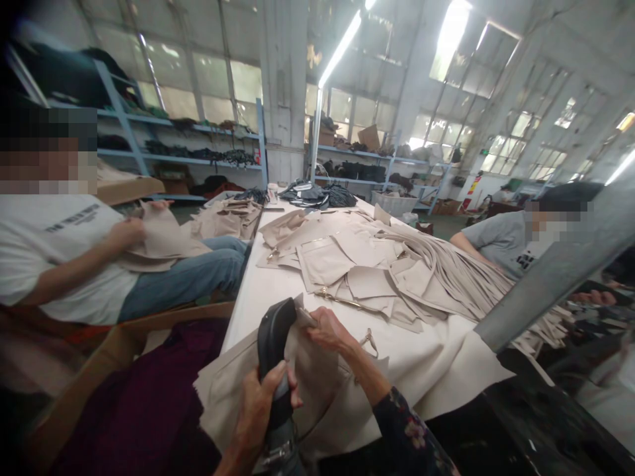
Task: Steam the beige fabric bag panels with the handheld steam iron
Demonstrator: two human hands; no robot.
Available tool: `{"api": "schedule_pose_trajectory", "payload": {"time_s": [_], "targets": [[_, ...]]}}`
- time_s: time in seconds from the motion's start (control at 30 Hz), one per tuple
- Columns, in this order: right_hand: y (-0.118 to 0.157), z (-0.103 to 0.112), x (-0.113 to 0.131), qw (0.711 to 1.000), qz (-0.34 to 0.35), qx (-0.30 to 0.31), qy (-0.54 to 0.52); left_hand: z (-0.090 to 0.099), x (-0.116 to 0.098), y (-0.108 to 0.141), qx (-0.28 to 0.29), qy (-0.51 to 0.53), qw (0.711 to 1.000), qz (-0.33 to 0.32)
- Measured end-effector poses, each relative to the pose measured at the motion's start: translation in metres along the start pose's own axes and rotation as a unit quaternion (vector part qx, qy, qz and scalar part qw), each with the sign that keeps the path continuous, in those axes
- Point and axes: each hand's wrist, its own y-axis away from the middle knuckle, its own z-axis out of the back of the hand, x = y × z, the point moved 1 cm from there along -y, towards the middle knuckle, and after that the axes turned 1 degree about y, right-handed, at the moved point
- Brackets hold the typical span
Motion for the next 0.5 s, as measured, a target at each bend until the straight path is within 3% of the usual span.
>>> {"api": "schedule_pose_trajectory", "payload": {"time_s": [0.1, 0.23, 0.4, 0.5], "targets": [[0.017, 0.002, 0.002, 0.999, -0.007, -0.014, -0.033, -0.005, -0.011, -0.005, -0.003, -0.015, 1.0, -0.025], [0.025, 0.022, -0.008, 0.989, -0.022, -0.107, -0.103, -0.003, -0.019, 0.003, 0.0, -0.004, 1.0, -0.029], [0.004, 0.075, -0.025, 0.937, -0.013, -0.291, -0.195, 0.004, -0.022, 0.032, -0.02, -0.008, 1.0, -0.02], [-0.015, 0.096, -0.03, 0.902, -0.015, -0.369, -0.223, 0.008, -0.024, 0.043, -0.043, -0.002, 0.999, -0.004]]}}
